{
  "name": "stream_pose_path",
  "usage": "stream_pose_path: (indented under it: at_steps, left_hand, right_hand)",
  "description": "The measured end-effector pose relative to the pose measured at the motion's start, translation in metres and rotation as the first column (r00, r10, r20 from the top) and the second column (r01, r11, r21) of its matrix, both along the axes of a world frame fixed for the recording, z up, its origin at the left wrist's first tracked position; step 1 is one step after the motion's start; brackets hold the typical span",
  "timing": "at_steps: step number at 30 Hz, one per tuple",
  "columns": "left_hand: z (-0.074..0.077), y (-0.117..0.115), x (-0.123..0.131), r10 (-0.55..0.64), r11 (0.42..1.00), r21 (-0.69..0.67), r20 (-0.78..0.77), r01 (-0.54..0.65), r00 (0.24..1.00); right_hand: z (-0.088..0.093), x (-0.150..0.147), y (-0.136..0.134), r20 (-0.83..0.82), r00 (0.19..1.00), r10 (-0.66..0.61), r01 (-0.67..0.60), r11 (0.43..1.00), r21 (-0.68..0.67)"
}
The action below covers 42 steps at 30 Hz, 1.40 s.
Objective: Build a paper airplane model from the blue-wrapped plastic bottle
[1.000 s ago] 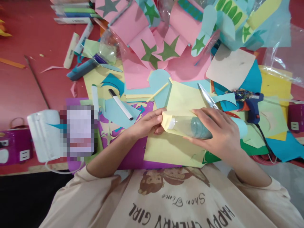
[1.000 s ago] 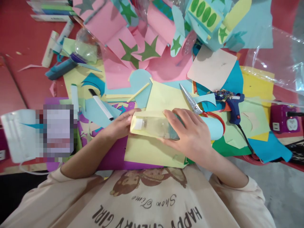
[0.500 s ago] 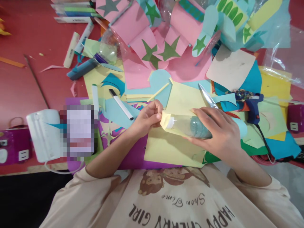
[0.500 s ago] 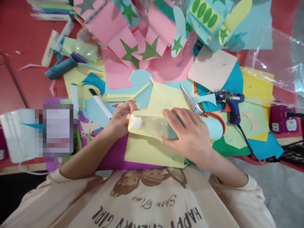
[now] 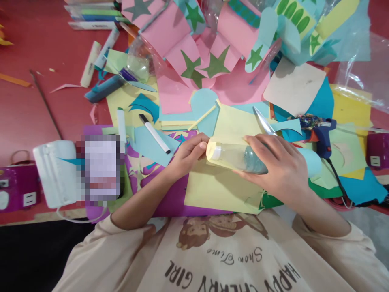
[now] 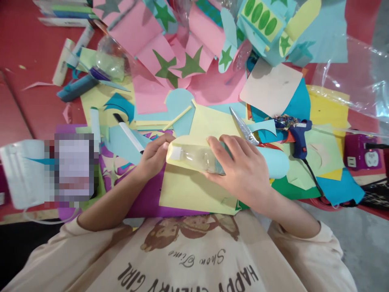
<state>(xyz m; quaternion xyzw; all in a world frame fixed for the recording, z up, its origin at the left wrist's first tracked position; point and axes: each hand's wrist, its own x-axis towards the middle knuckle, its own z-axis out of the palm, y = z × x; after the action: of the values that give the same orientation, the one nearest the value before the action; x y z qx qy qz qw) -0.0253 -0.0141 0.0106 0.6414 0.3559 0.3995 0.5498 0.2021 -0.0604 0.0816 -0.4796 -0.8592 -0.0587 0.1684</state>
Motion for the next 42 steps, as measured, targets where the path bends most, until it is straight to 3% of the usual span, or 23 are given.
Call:
stream_pose_path:
  at_steps: [4,7,15,23,31,37,40,42]
  left_hand:
    - [-0.004,-0.004,0.003,0.004,1.0,-0.029,0.136,0.0,0.991]
    - [-0.008,-0.007,0.004,0.069,0.997,0.032,0.158,-0.075,0.985]
    - [-0.011,-0.011,0.004,0.432,0.896,0.087,0.061,-0.436,0.9]
    - [-0.013,-0.01,0.0,0.48,0.861,0.185,0.014,-0.475,0.877]
    - [-0.006,-0.005,0.003,0.423,0.903,0.103,-0.054,-0.416,0.904]
    - [-0.009,-0.001,-0.002,0.242,0.97,0.019,-0.021,-0.242,0.97]
    - [-0.007,-0.003,-0.002,0.152,0.988,-0.019,-0.115,-0.155,0.982]
    - [-0.004,-0.003,0.0,0.151,0.985,-0.064,-0.136,-0.161,0.979]
  right_hand:
    - [-0.002,-0.002,0.0,-0.049,0.999,0.007,-0.008,1.0,-0.026]
    - [-0.004,-0.007,0.001,-0.081,0.997,-0.007,0.004,1.0,-0.028]
    - [-0.01,-0.025,0.004,-0.116,0.992,-0.04,0.036,0.999,-0.031]
    - [-0.011,-0.028,0.007,-0.116,0.992,-0.039,0.035,0.999,-0.036]
    - [-0.01,-0.024,0.01,-0.071,0.996,-0.047,0.045,0.999,-0.031]
    - [-0.005,-0.012,0.016,0.142,0.987,-0.073,0.081,0.995,-0.051]
    - [-0.004,-0.012,0.017,0.197,0.979,-0.048,0.059,0.997,-0.046]
    - [-0.005,-0.012,0.019,0.21,0.978,-0.015,0.027,0.998,-0.056]
